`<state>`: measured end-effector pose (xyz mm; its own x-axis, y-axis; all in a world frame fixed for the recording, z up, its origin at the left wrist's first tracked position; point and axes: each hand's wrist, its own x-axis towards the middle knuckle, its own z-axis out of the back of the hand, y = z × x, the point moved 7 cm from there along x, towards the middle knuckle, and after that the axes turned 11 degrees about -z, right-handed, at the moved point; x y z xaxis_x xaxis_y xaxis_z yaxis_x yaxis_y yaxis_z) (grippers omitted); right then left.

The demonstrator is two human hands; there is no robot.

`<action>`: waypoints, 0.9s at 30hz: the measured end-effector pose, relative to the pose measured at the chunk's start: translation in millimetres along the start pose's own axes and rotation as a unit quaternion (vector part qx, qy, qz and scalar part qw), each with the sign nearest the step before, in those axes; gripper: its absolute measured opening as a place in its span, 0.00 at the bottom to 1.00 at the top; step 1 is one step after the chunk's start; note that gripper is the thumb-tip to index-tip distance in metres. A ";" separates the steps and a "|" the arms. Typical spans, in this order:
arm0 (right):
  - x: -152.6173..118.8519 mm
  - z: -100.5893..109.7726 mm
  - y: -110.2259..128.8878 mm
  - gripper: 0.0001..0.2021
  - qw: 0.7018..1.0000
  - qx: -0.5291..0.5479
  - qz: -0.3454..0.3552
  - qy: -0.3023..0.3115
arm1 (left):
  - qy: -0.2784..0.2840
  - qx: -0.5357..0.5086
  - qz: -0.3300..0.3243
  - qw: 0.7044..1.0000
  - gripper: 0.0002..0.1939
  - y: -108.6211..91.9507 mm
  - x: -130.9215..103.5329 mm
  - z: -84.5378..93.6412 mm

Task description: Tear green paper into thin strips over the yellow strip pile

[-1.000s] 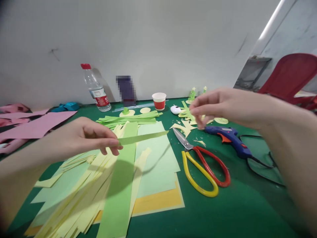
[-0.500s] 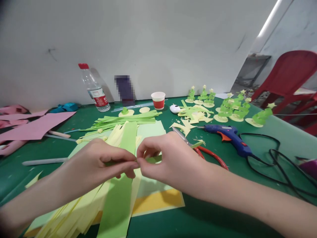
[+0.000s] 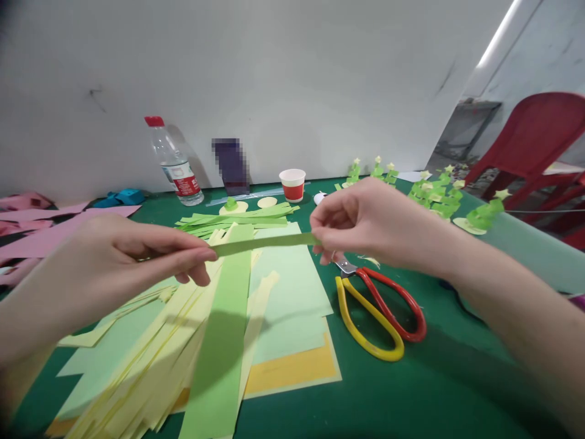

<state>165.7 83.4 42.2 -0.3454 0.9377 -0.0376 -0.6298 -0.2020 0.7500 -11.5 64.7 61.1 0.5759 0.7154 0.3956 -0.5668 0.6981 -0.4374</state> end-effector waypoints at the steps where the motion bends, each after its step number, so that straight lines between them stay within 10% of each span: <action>1: 1.0 5.0 -2.4 0.06 1.000 -0.008 0.000 0.005 | -0.011 0.007 0.007 1.000 0.12 2.0 0.6 3.7; 10: 11.0 45.9 -37.5 0.13 0.992 -0.089 -0.090 -0.008 | 0.008 0.015 0.053 0.998 0.12 10.8 0.6 -0.7; 17: -2.6 81.8 -28.5 0.12 0.953 -0.159 -0.081 -0.245 | 0.007 -0.026 0.028 0.999 0.11 5.0 3.5 -2.3; 22: -11.8 14.2 18.8 0.18 0.958 -0.206 0.149 -0.132 | 0.045 -0.025 -0.050 0.997 0.07 -6.8 3.5 -18.4; 27: -12.7 -39.7 23.6 0.14 0.947 -0.283 0.150 -0.025 | 0.046 -0.004 -0.104 0.993 0.11 -13.5 1.3 -27.1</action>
<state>127.5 55.4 34.1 -0.5431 0.8236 0.1636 -0.7853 -0.5672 0.2481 12.8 55.5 45.6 0.7316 0.5493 0.4037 -0.4253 0.8306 -0.3594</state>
